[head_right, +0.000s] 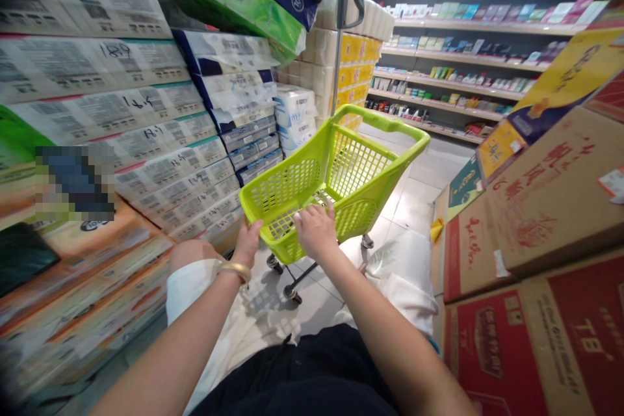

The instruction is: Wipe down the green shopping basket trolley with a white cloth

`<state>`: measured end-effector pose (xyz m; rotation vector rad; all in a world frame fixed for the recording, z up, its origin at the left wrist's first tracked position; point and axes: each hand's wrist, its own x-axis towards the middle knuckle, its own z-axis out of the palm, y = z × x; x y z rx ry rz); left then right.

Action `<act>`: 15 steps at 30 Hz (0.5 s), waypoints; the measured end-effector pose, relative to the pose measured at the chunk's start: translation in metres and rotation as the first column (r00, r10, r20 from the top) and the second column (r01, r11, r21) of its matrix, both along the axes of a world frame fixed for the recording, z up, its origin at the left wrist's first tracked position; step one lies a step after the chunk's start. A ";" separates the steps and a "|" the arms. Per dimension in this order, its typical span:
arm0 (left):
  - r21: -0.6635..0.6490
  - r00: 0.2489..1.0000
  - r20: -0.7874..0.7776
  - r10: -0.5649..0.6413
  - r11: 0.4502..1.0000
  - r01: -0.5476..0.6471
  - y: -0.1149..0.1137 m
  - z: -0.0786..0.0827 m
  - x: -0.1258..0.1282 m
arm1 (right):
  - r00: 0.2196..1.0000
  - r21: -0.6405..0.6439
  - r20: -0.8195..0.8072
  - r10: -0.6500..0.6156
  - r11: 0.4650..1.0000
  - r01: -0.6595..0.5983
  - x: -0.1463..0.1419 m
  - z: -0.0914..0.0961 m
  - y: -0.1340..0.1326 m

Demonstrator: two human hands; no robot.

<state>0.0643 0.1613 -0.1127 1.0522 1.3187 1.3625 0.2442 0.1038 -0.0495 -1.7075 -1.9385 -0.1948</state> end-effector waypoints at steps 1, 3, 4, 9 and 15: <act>-0.001 1.000 -0.005 -0.005 1.000 0.005 0.001 0.000 -0.001 | 0.998 0.011 0.013 0.062 0.998 -0.062 -0.014 -0.003 -0.004; 0.005 1.000 -0.013 -0.007 1.000 0.007 0.002 0.001 -0.002 | 0.988 0.027 0.035 0.149 0.988 -0.150 -0.035 -0.007 -0.010; 0.007 1.000 -0.013 -0.008 1.000 0.008 0.002 0.001 -0.003 | 0.984 0.031 0.042 0.172 0.984 -0.173 -0.041 -0.008 -0.012; -0.014 1.000 -0.018 -0.022 1.000 0.022 0.003 0.006 -0.007 | 0.994 0.033 0.028 0.106 0.994 -0.107 -0.014 -0.002 -0.006; -0.029 1.000 -0.009 -0.010 1.000 0.010 0.002 0.007 -0.006 | 0.988 -0.005 0.002 -0.152 0.988 0.152 0.054 0.013 0.014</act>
